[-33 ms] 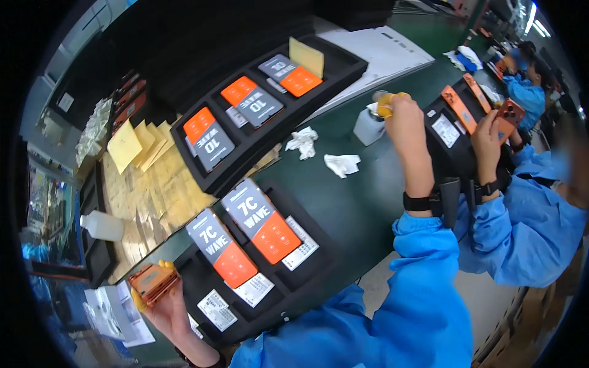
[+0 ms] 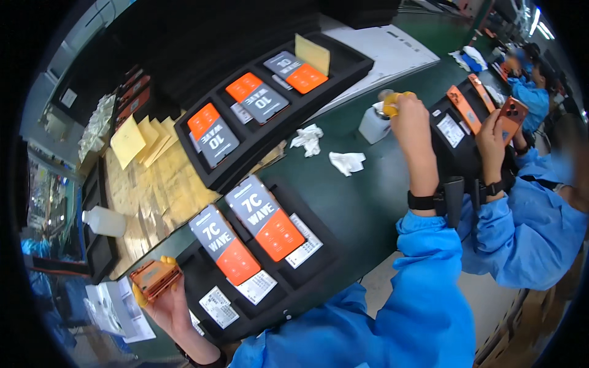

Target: Cleaning and inspecting the exterior of orange mobile phones at an assembly line station.

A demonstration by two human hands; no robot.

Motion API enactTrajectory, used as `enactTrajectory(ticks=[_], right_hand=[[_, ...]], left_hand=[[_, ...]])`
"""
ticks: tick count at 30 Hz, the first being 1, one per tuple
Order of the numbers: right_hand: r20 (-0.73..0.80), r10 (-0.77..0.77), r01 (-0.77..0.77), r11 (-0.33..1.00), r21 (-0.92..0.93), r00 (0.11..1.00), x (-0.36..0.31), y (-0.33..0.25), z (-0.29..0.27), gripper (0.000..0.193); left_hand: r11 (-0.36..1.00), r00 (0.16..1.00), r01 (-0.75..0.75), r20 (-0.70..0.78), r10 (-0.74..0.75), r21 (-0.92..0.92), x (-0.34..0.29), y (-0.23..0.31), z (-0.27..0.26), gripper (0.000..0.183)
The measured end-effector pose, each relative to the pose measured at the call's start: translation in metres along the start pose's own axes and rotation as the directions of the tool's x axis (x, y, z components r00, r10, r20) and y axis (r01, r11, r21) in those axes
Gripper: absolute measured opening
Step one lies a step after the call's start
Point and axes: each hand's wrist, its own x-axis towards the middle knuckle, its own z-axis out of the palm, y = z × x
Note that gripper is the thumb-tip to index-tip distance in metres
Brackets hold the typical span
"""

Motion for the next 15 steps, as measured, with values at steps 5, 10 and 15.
enactTrajectory(ticks=[5,10,15], right_hand=[[-0.005,-0.064,0.064,0.997,-0.041,0.998,0.001,-0.001,0.026,0.022],[-0.069,0.08,-0.025,0.811,0.585,0.994,-0.013,-0.002,-0.006,0.026],[-0.074,-0.425,0.246,0.366,0.897,0.902,-0.114,-0.22,-0.073,0.022]], left_hand=[[0.999,0.999,-0.002,-0.037,0.0,-0.039,-0.011,0.002,0.012,0.063],[0.986,0.991,0.136,0.003,-0.136,-0.092,0.007,-0.03,0.039,0.054],[0.951,0.963,0.187,-0.144,-0.227,-0.247,0.001,-0.036,0.042,0.053]])
